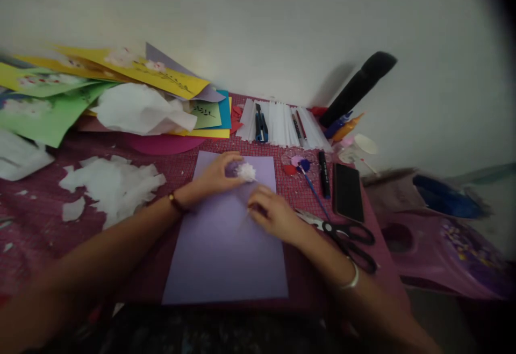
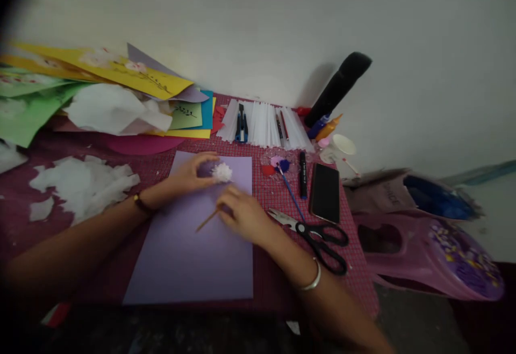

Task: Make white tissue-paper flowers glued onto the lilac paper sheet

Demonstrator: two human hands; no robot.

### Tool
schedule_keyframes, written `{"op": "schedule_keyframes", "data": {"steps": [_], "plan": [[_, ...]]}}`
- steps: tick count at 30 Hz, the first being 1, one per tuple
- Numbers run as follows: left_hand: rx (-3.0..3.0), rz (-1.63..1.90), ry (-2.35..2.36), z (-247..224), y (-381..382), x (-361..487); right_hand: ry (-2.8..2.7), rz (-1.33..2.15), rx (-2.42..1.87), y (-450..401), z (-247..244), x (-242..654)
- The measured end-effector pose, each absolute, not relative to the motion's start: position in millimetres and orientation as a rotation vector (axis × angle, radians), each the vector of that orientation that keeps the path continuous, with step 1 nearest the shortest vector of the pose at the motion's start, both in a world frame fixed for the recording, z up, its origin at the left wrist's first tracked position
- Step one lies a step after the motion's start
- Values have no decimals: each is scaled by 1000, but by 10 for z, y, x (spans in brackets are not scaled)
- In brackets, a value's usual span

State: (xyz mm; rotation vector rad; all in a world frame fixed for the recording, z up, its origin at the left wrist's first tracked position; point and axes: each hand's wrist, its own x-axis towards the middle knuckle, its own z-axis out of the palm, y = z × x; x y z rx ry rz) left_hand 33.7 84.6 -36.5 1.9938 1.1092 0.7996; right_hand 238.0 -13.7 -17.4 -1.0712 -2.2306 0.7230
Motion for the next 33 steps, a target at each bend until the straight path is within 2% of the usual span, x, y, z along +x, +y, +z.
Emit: {"op": "schedule_keyframes", "data": {"steps": [3,6,9,12,15,19,25,33], "plan": [[1751,868,1167,-205,723,78,-1667,881,-1104,-131,-94,2453],[2116,742,1272,-42,228,-238,-1244,1071,-1054,-147,5,2480],[2494,556,1307,-12,-477,-398,-1071,1179,-998,-171,22,2462],[2653,418,1292,-156,-1032,-360,-1086,1201,-1040,-182,-74,2429],[2729,439,1349,-372,-1269,-266,-1188,1229,-1083,-188,-201,2405],[2780,611,1440,-535,-1310,-194,-1363,1300,-1109,-225,-294,2377],[2743,826,1443,-522,-1338,-141,-1658,1342,-1167,-292,-319,2364],[2700,895,1343,-573,-1355,-174,-1623,1414,-1259,-178,-309,2630]]}}
